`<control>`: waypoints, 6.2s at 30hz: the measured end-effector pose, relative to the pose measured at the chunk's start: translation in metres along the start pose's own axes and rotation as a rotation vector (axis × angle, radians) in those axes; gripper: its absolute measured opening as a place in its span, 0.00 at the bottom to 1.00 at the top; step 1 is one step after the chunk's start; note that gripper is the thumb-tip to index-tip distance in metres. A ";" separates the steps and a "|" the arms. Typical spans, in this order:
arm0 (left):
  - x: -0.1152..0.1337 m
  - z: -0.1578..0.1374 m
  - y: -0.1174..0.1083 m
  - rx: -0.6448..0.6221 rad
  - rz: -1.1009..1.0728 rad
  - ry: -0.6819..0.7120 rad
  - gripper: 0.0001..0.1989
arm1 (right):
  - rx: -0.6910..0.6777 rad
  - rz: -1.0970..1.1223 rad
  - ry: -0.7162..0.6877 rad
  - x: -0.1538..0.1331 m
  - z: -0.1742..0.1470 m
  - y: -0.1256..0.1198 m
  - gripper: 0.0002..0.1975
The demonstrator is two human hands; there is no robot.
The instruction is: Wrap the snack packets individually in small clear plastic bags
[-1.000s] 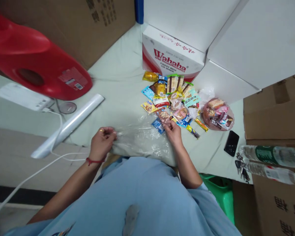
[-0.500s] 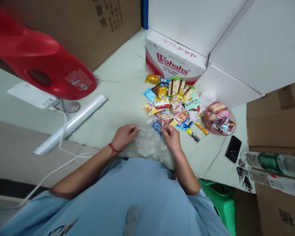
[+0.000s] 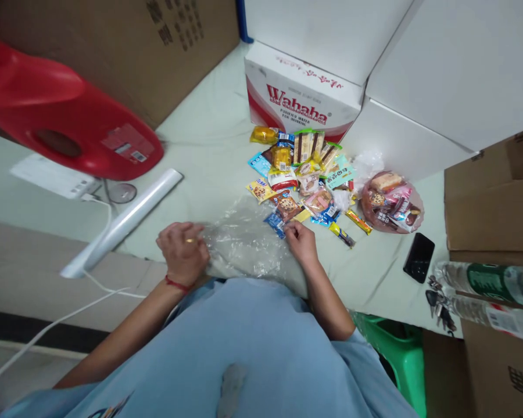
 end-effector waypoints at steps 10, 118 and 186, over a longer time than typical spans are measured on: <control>-0.003 -0.001 0.020 -0.433 -0.101 0.170 0.28 | -0.358 -0.162 -0.055 -0.020 0.013 -0.037 0.24; 0.013 -0.017 0.012 -0.541 -0.267 0.077 0.14 | -0.941 -0.736 -0.856 -0.075 -0.025 0.051 0.13; 0.035 -0.029 -0.004 -0.818 -0.202 0.303 0.12 | -0.581 -0.558 -0.402 -0.101 0.002 0.104 0.08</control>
Point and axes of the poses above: each hand's wrist, its own z-axis towards the middle knuckle, its own y-axis out of the palm, x = y × z, the point moved 3 cm from there along z, towards the middle knuckle, and after that the axes turned 14 degrees about -y, right-handed, at the moved point
